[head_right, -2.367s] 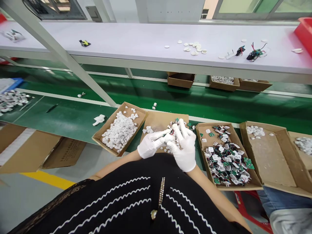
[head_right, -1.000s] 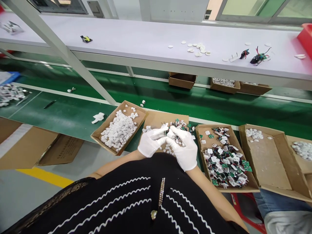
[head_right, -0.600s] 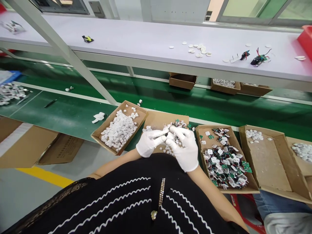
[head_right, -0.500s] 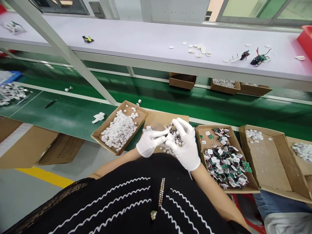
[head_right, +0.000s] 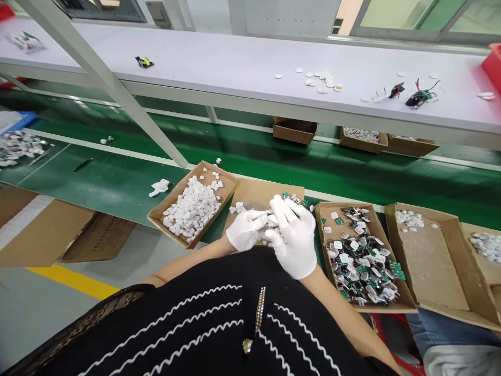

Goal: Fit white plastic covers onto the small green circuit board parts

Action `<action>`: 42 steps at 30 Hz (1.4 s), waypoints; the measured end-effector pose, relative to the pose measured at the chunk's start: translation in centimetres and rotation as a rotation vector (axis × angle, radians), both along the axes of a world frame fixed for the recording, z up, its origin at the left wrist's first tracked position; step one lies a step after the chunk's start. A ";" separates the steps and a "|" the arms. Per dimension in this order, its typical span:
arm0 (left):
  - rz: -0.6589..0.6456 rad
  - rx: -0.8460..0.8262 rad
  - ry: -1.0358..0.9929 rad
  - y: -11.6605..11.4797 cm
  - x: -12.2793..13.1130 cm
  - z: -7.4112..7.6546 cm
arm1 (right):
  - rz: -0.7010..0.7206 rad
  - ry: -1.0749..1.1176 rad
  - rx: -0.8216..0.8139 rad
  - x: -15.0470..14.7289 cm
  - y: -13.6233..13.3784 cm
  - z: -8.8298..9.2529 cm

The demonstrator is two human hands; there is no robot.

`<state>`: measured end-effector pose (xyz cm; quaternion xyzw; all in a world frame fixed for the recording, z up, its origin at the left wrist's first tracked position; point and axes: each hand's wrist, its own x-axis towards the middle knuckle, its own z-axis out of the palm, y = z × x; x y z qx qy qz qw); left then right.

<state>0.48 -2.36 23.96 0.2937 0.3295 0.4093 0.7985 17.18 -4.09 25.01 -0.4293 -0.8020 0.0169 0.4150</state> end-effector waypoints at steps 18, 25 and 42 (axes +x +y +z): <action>0.008 -0.096 -0.160 0.2 1.0 -0.3 | 0.075 0.318 -0.371 0.0 0.2 -1.9; -0.051 -0.317 -0.320 1.1 0.5 -1.7 | 0.016 0.149 -0.237 -0.7 0.6 -1.8; 0.127 -0.238 -0.302 0.3 1.9 -1.0 | -0.268 -0.270 0.033 -1.6 -0.7 -2.9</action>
